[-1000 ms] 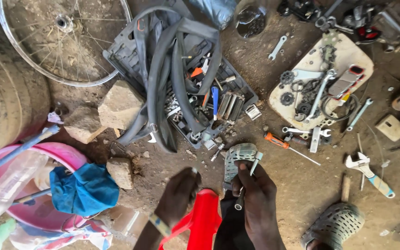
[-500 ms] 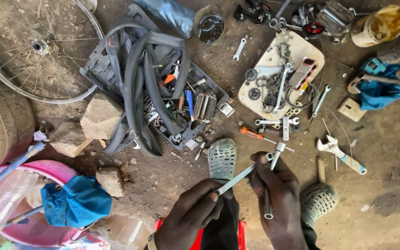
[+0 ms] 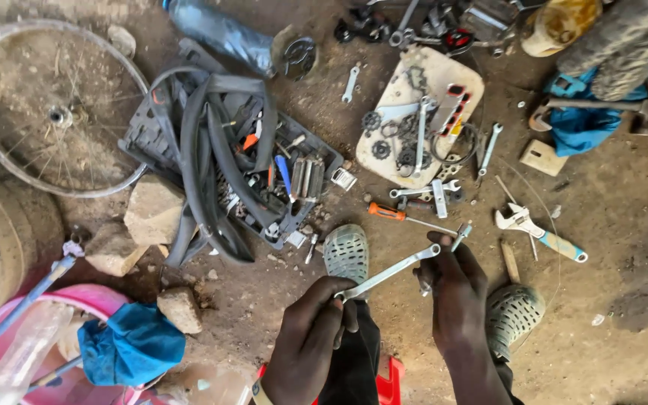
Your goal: The person selects a screwdriver and a wrench from a pile of tools on the ground. They then use the wrench to loosen and remove a bolt from the rear derailleur of a pink bicycle, detaching the component from the frame.
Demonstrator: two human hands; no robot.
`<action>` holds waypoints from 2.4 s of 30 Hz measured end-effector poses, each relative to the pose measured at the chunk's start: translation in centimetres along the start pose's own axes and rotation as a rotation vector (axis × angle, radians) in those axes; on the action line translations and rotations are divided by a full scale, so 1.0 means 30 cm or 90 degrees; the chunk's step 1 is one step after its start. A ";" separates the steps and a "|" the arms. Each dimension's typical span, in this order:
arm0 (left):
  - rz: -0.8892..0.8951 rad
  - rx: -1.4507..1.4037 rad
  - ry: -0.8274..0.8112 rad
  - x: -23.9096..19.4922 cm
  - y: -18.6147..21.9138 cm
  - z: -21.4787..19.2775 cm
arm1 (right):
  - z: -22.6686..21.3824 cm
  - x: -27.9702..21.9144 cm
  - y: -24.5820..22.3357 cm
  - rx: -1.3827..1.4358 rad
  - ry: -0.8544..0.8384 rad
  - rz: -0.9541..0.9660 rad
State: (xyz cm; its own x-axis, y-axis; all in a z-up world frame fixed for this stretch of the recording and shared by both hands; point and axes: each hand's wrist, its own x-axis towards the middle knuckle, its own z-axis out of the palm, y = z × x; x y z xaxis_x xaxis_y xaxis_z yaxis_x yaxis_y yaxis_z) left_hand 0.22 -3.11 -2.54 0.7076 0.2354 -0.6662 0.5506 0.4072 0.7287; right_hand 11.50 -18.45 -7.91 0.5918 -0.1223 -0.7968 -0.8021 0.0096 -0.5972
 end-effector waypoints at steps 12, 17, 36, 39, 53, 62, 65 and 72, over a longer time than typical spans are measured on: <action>-0.011 0.177 0.050 0.001 -0.059 0.220 | -0.409 0.676 0.410 -0.068 0.168 0.138; -0.078 0.463 0.030 -0.009 -0.026 0.386 | -0.502 0.392 0.099 -0.165 0.182 0.001; 0.081 0.220 -0.351 -0.351 0.186 1.604 | -1.421 -0.527 -0.418 0.187 0.311 -0.171; 0.070 0.207 -0.361 -0.470 0.148 1.832 | -1.641 -0.573 -0.391 0.139 0.402 -0.212; -0.022 0.435 -0.389 -0.826 0.026 2.653 | -2.415 -0.748 -0.503 0.548 0.548 -0.271; -0.023 0.504 -0.478 -0.793 -0.049 2.945 | -2.669 -0.694 -0.562 0.547 0.579 -0.295; 0.010 0.513 -0.553 -0.588 -0.222 2.982 | -2.778 -0.604 -0.542 0.390 0.585 -0.207; 0.457 0.948 -0.594 -0.716 -0.174 3.372 | -2.966 -0.458 -0.768 0.448 0.505 -0.071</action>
State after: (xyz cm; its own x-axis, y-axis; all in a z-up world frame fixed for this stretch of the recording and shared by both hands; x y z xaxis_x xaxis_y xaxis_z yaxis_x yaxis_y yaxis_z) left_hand 26.95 -99.57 24.02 0.6438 -0.7030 -0.3022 -0.3955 -0.6438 0.6550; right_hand 14.68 -105.30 25.01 0.2340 -0.7670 -0.5974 -0.3689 0.4985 -0.7845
